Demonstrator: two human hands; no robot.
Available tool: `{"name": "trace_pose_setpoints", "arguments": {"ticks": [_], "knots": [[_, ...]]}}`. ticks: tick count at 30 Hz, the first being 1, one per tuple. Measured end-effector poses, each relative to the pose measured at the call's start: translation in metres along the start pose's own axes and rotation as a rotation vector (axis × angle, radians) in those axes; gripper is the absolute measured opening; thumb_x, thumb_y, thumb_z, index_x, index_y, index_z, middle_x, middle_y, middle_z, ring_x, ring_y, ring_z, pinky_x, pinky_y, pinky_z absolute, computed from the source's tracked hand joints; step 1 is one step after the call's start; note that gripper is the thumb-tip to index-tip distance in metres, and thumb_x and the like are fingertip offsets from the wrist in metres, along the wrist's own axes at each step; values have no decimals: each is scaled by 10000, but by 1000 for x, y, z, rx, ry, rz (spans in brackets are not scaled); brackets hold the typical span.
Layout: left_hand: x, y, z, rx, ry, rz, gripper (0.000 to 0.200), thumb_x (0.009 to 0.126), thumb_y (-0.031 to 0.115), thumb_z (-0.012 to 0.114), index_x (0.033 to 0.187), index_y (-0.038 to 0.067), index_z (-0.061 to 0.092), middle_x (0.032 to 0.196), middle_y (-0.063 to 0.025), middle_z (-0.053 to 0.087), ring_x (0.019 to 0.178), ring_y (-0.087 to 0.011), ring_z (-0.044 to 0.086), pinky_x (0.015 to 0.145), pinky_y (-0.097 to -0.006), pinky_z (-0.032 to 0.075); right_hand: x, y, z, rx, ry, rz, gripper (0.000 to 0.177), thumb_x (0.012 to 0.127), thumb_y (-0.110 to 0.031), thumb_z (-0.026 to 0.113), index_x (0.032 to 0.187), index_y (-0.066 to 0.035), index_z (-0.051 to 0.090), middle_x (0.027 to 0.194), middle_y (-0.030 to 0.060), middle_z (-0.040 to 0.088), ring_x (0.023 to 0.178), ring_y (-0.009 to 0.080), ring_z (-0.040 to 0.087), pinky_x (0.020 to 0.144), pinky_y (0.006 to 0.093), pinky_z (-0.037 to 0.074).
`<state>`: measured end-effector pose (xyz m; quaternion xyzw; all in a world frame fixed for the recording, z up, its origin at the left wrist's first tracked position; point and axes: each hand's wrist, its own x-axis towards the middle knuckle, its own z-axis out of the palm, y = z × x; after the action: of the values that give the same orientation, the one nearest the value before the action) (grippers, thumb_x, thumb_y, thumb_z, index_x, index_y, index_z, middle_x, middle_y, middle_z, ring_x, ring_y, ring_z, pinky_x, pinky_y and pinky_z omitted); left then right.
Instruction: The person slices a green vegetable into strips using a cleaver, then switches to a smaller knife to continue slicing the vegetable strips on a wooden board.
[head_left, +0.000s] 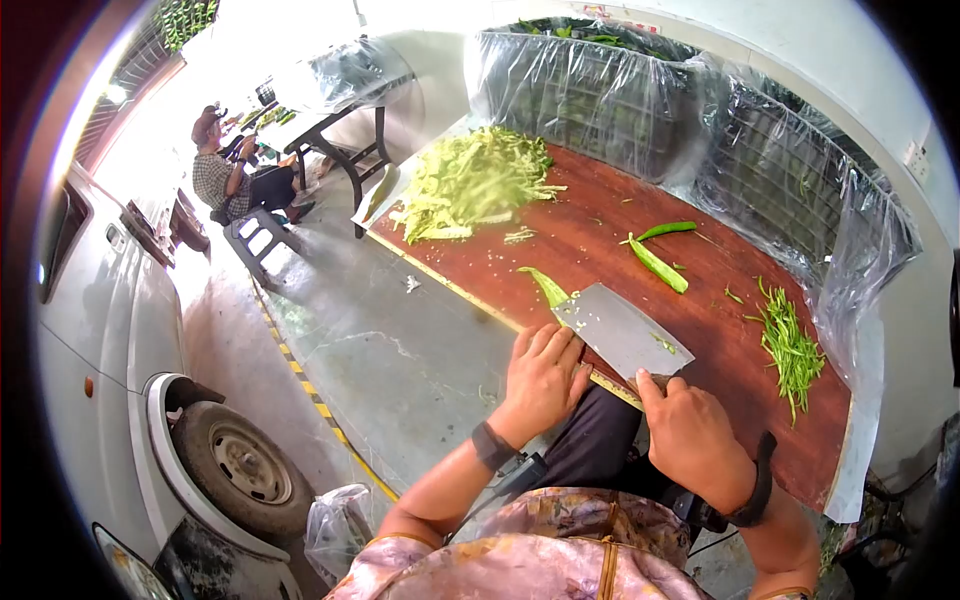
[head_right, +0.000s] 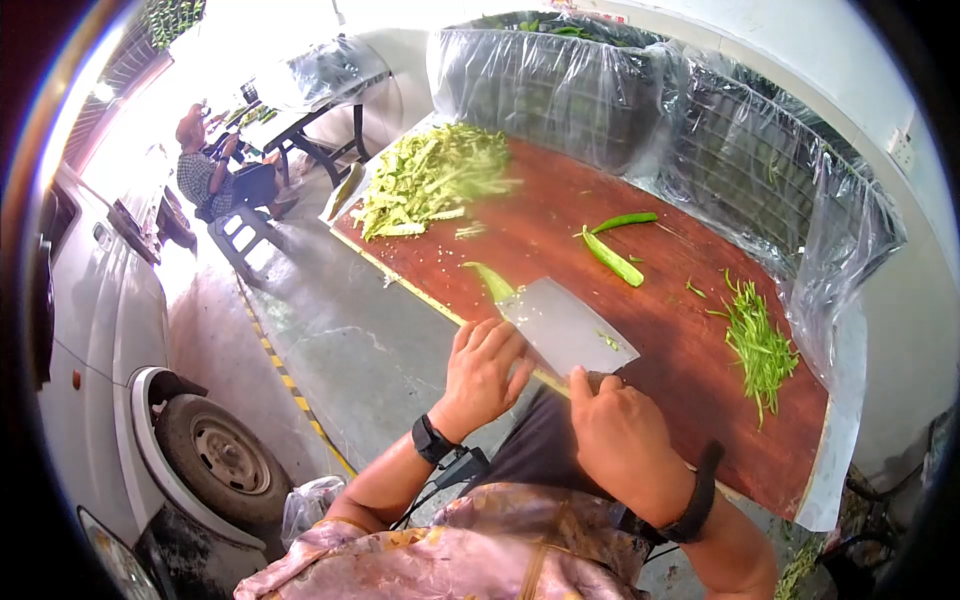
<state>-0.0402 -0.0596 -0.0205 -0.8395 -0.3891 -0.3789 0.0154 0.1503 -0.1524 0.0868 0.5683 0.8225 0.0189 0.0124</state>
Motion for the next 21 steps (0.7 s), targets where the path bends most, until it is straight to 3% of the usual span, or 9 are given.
{"name": "trace_pose_setpoints", "arguments": {"ticks": [4,7,10,12,15,18,21], "knots": [[1,-3,1,-26,18,30,269,820,173,689,1034,19,635,1114,-125,602,1129,-320,560,1032,-478,391,-1,1,-8,8,-23,0,505,776,-53,649,1265,25,552,881,210,643,758,316,686,686,381,573],[2,-4,4,-56,32,31,243,813,147,677,1006,6,633,1096,-140,600,1141,-327,558,1055,-483,382,21,5,5,55,92,-62,504,759,-44,665,1245,15,543,892,218,644,765,332,687,688,394,573],[4,-9,1,-63,-15,25,335,810,167,668,1081,-30,643,1154,-156,602,1167,-319,541,1067,-481,382,31,3,4,68,27,-34,485,747,-37,672,1209,8,529,893,222,645,791,351,688,702,414,571],[7,-9,0,-91,5,42,202,802,126,664,964,12,626,1040,-142,593,1103,-331,571,1034,-486,405,23,7,-5,102,-3,-35,409,740,-25,671,1123,-10,527,876,221,645,808,366,688,708,427,570],[5,-9,4,-77,59,49,179,800,125,664,939,20,624,1012,-133,592,1087,-323,578,1023,-474,413,27,6,0,162,72,-63,330,756,-20,655,1061,-16,528,865,229,646,813,383,683,704,447,565],[7,-10,2,-96,6,28,202,800,130,666,969,23,637,1033,-131,604,1092,-318,582,1007,-474,417,77,3,33,236,214,-137,275,787,-47,639,1041,-21,535,881,234,648,817,408,674,697,475,554],[6,-13,1,-94,39,56,248,798,121,667,1028,31,649,1071,-128,617,1109,-306,586,1001,-472,414,116,-1,27,212,172,-107,227,813,-61,604,1028,-17,545,864,231,652,810,420,661,696,498,540]]}}
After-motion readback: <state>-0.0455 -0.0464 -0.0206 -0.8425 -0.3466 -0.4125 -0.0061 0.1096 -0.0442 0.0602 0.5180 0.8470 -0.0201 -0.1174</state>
